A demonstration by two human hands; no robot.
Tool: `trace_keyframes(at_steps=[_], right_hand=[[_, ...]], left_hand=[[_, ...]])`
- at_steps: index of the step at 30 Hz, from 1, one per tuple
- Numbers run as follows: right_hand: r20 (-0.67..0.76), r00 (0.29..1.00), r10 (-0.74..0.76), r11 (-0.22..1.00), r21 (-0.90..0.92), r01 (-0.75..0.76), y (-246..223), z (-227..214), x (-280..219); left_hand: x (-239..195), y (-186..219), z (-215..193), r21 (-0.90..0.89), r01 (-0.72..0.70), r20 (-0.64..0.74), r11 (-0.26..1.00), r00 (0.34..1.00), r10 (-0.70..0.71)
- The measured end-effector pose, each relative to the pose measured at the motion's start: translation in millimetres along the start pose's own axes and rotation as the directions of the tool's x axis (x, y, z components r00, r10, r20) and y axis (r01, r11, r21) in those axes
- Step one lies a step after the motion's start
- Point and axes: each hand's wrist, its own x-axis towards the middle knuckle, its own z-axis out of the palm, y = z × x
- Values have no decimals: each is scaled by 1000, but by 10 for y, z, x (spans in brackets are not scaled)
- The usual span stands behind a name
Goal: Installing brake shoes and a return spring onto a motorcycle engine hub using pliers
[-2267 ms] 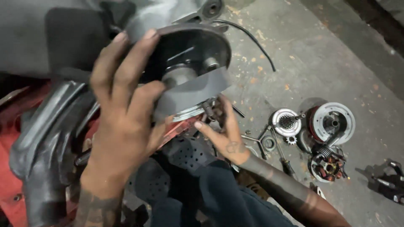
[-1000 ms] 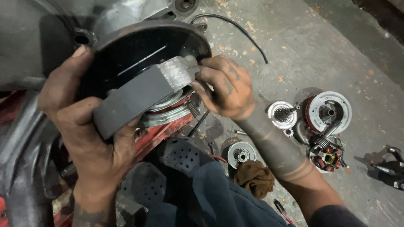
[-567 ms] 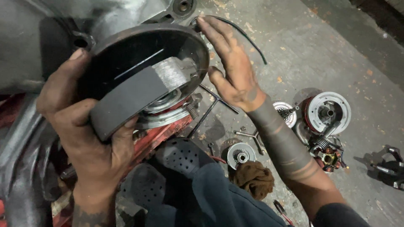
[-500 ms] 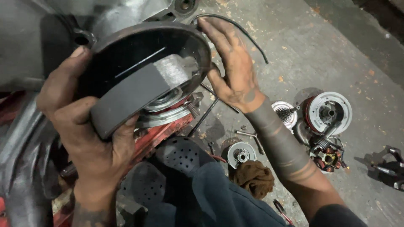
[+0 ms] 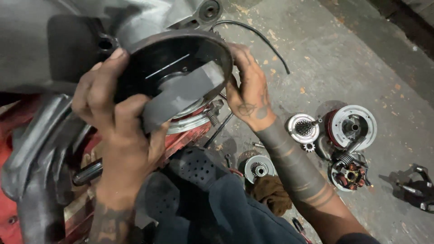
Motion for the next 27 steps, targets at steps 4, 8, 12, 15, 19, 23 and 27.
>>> trace_keyframes(at_steps=[4, 8, 12, 15, 19, 23, 27], right_hand=[[-7, 1000, -9, 999, -32, 9, 25, 34, -54], [31, 999, 34, 999, -35, -32, 30, 48, -67], [3, 1000, -16, 1000, -13, 16, 16, 75, -59], [3, 1000, -15, 1000, -21, 15, 1, 69, -48], [-3, 1000, -7, 999, -35, 7, -4, 73, -33], [-10, 1000, -10, 999, -48, 10, 18, 87, -52], [-13, 999, -52, 998, -40, 52, 147, 55, -18]], left_hand=[[0, -16, -12, -4, 9, 18, 1000, 1000, -9], [4, -21, -18, 43, 16, 53, 999, 998, -19], [36, 14, -26, 9, 8, 10, 1000, 1000, -8], [31, 3, -12, 21, 12, 15, 1000, 1000, -12], [-1, -18, 5, 26, 28, 38, 999, 999, -29], [-7, -15, -11, 27, 38, 42, 999, 998, -39], [-1, 11, -67, -15, 52, 22, 999, 998, -51]])
